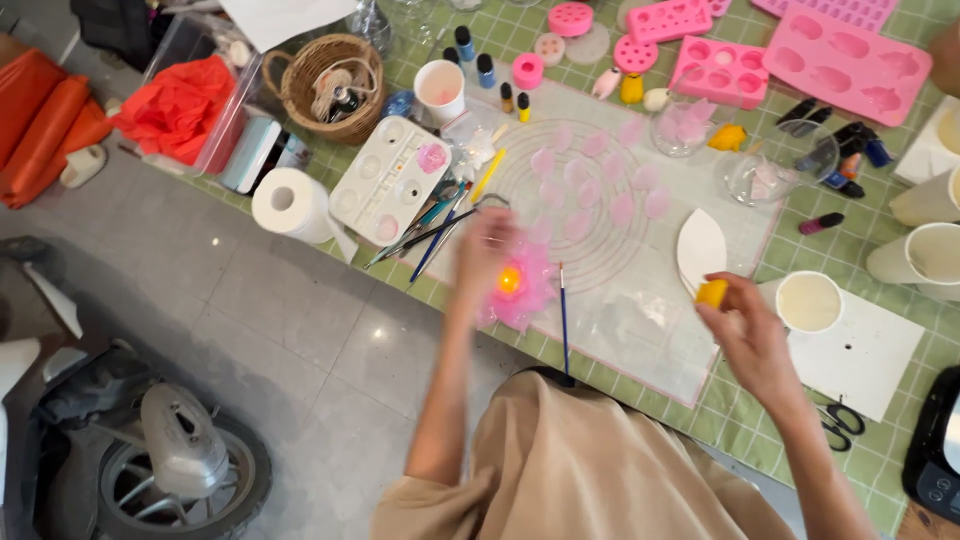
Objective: The recorder is assembling and crafting a lotus-shaped candle by preparing the petals and using wax.
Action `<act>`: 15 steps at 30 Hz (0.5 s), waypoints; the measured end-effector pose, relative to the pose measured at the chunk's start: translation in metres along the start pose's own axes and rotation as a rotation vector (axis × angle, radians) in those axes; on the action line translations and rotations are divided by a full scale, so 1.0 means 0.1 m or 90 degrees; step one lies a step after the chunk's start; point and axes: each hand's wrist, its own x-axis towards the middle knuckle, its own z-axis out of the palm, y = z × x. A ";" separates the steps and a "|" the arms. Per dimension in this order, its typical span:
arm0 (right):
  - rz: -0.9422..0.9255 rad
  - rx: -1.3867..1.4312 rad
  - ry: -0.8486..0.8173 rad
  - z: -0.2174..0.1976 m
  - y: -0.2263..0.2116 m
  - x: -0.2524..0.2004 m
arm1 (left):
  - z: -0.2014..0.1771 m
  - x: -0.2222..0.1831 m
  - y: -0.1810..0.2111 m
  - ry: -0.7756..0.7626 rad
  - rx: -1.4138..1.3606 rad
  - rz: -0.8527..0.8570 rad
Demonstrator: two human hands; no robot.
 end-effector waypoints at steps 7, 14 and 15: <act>0.145 0.257 0.006 -0.14 0.26 0.01 | -1.26 0.05 -1.63 0.152 0.366 -0.135; 0.248 0.406 0.041 -0.01 0.23 0.15 | -0.97 -0.01 -1.42 0.131 0.439 -0.152; 0.265 0.462 0.036 0.04 0.27 0.17 | -0.91 0.01 -1.35 0.129 0.488 -0.119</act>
